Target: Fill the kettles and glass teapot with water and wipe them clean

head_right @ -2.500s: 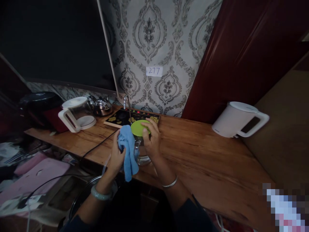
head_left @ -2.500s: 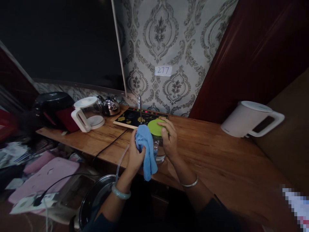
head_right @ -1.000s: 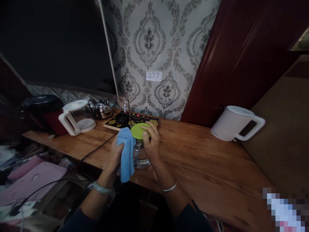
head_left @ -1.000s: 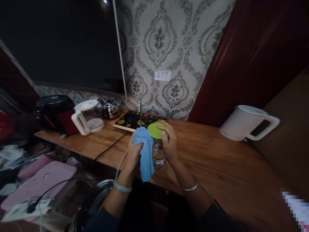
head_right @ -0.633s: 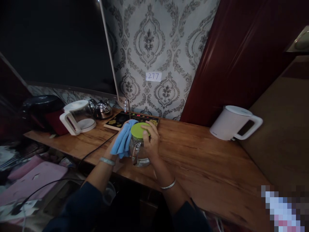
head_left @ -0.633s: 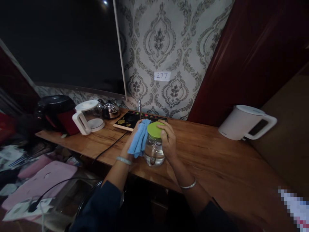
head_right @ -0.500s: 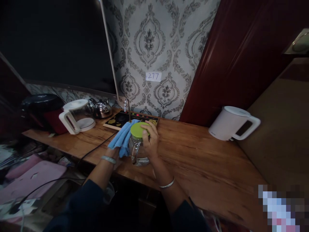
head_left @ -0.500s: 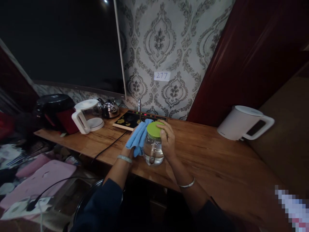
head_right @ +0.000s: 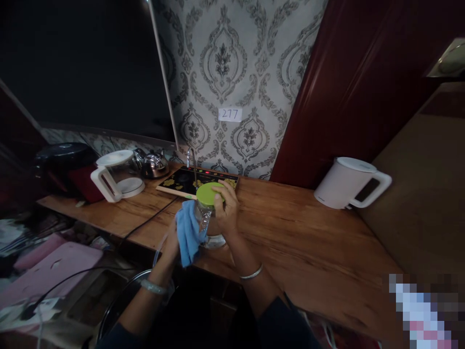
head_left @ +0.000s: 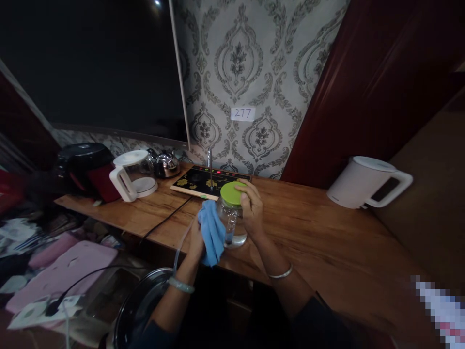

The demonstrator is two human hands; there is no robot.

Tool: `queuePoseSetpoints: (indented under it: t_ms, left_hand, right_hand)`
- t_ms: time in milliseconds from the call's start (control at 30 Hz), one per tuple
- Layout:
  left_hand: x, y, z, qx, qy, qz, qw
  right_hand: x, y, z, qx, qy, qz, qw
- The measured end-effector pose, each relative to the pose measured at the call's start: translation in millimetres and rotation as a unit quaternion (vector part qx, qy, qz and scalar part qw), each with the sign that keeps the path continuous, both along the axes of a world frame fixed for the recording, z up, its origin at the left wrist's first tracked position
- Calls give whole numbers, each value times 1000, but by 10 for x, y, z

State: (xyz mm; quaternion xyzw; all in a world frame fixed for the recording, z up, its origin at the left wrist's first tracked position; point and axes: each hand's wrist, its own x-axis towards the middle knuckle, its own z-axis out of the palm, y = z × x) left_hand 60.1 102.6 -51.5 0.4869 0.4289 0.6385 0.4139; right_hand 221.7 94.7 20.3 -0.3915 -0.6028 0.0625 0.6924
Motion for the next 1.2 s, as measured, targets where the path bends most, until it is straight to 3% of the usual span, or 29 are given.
queuePoseSetpoints:
  t_ms: [67,167,267,367,500,633,767,833,1000,1100,1200]
  left_hand:
    - [-76,-120,60,-12,4,1,1000]
    - [-176,-319,324,8,13,28,1000]
    - [-159,-515,656,88,86,51,991]
    - [-21,-638,825,196,212,29,957]
    - [130,-684,685,230,308,-26,923]
    - [81,-769,450,276,377,40,884]
    - [-29,-963,479,350,399,61,845]
    - [-24,-1079,582,352,378,36,855]
    - [253,-1325,756,250,300,-130,911]
    - [466,-1376,687,195,237,-229,924]
    - [599,-1339,549,181,228,-271,917]
  right_hand:
    - [0,-3,2,-4,-1,1,1000]
    - [-2,-1,-1,-7,1,2,1000]
    - [1,13,-14,-7,3,4,1000]
    - [19,29,-32,-12,-3,5,1000]
    - [73,36,-40,-32,-34,30,998]
    - [151,-15,-59,-45,-50,51,996]
    - [211,-321,-142,-21,41,-20,999]
    - [213,-619,-209,-29,89,-21,995]
    - [174,-1428,-480,-119,87,148,978]
    - [218,-1681,-657,-188,157,154,957]
    - [306,-1755,-753,-240,234,155,929]
